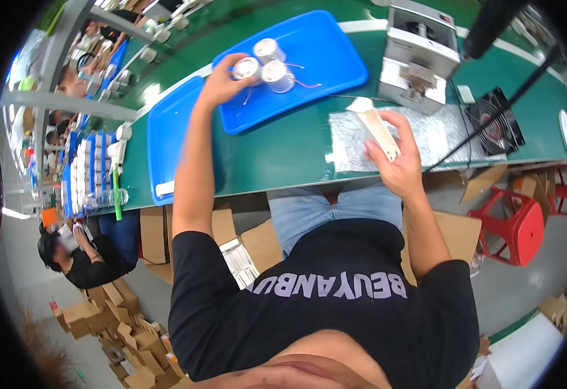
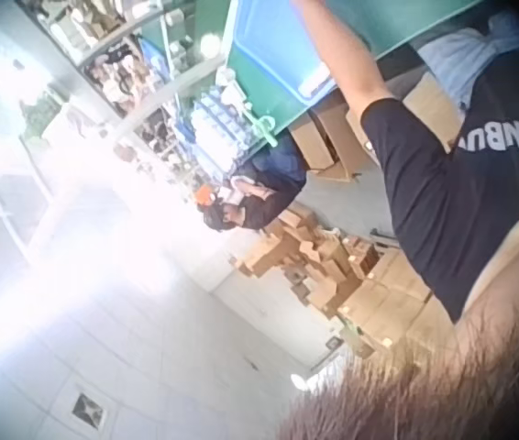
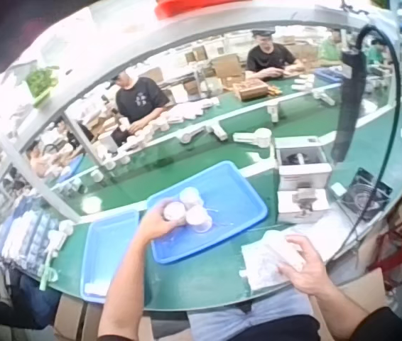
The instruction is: Assembling electronic components using an electric screwdriver at a factory workbench.
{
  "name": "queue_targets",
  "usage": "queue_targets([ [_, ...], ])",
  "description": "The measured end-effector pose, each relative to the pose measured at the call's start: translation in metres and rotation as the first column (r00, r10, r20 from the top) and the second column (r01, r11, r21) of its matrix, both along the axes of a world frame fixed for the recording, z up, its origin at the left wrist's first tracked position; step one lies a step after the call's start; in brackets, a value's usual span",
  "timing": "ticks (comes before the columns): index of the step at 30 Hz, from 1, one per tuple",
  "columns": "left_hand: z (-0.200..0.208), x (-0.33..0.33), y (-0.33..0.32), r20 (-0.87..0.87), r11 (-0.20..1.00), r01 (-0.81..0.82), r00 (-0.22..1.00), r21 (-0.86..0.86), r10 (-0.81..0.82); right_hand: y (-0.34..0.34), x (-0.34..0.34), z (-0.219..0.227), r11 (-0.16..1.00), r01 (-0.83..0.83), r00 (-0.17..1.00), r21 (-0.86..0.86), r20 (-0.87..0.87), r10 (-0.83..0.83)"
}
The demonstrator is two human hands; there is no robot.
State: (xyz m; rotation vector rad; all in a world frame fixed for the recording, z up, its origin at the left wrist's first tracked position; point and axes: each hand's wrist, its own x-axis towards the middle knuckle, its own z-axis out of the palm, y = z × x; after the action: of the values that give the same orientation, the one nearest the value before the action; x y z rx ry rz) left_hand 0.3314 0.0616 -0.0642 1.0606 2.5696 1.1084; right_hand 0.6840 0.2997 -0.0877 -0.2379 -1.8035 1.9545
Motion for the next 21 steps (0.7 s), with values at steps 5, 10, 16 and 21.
queue_targets([
  [5,0.026,0.076,-0.001,0.196,0.862,-0.252,0.964,0.441,0.181,0.020,0.000,0.000,0.918,0.282,0.944,0.278,-0.251,-0.214],
  [10,0.023,0.173,0.019,0.312,0.688,-0.255,0.949,0.679,0.044,0.003,-0.015,-0.007,0.950,0.160,0.931,0.269,-0.360,-0.055],
  [16,0.021,0.199,0.038,0.461,0.570,-0.372,0.888,0.733,-0.012,-0.014,-0.022,-0.008,0.958,0.108,0.924,0.264,-0.383,0.001],
  [21,0.015,0.203,0.043,0.516,0.531,-0.395,0.851,0.750,-0.096,-0.017,-0.022,-0.008,0.960,0.111,0.921,0.256,-0.389,-0.003],
])
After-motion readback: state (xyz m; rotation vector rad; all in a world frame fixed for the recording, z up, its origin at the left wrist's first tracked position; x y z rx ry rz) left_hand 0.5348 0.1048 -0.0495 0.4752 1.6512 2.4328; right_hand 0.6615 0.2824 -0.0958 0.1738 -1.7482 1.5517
